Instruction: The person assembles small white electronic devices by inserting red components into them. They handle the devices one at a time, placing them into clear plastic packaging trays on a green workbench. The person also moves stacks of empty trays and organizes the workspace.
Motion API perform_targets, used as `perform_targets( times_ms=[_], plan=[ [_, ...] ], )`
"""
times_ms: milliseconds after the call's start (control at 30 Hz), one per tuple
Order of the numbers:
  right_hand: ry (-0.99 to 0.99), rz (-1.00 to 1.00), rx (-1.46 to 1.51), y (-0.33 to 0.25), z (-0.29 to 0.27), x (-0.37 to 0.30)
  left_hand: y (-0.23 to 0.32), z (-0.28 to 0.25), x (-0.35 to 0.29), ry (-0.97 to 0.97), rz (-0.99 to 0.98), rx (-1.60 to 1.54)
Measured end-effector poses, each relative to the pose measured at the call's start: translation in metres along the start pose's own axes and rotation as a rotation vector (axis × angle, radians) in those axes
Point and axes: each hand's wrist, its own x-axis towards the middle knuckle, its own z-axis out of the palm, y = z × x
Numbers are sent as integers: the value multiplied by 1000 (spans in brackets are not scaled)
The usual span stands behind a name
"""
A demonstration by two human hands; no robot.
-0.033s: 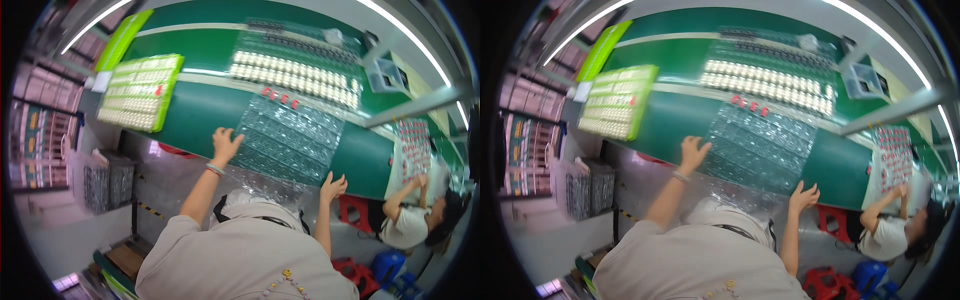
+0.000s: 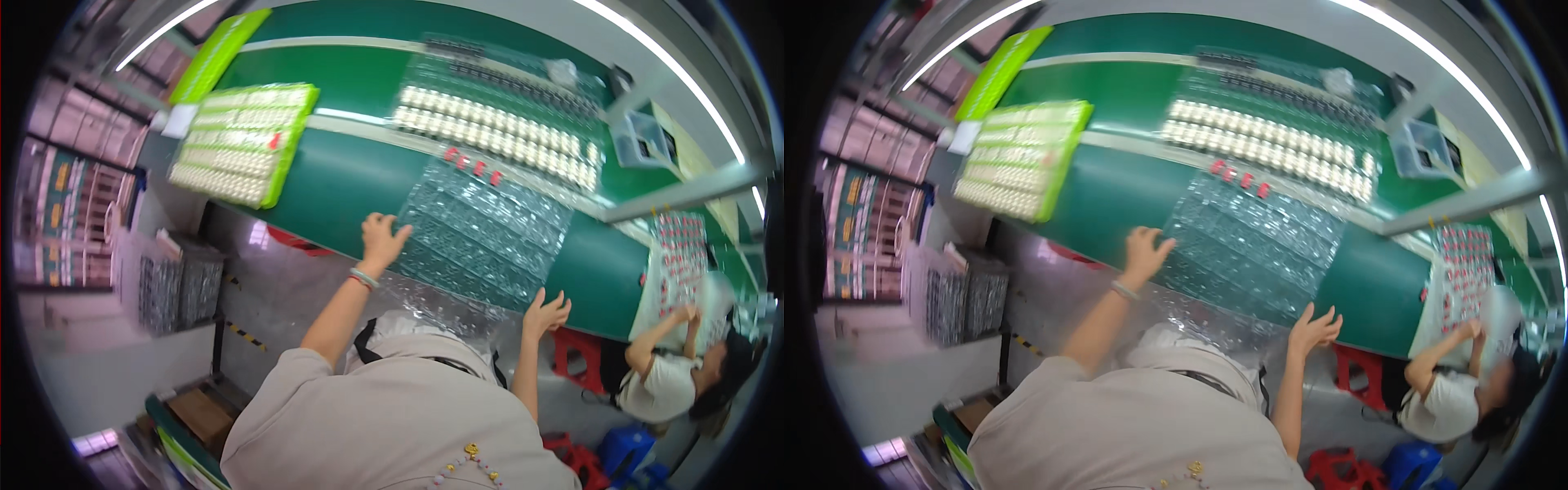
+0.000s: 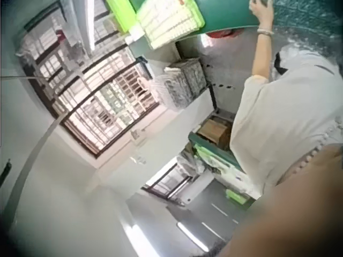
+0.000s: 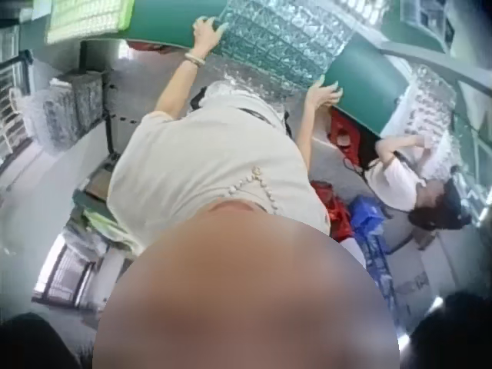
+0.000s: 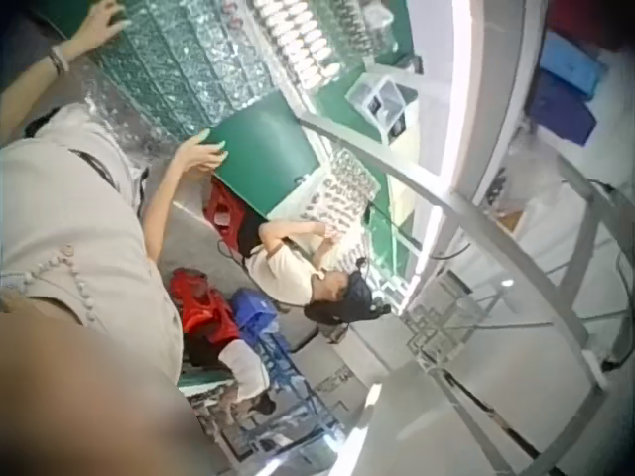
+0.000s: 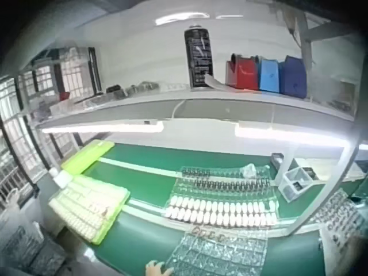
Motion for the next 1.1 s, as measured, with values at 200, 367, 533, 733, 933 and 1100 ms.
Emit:
perform_targets(
  times_ms=[200,367,533,733,933,1100],
  plan=[
    [-213,-127,263,-23,16,2,-8,-10,-47,18,-208,-28],
    [-274,-202,214,-2,25,22,-20,-5,-109,206,-565,-290],
    [-379,-192,342,5,24,33,21,-18,-157,-316,-913,-1300],
    [-473,-228,467,9,28,22,33,4,-192,-466,-814,-1466],
    [-552,-234,579,1,23,-10,50,-11,-202,-189,-689,-1519],
    [-692,-52,686,-18,-17,-49,36,-33,-205,-38,-658,-1431]
  ],
)
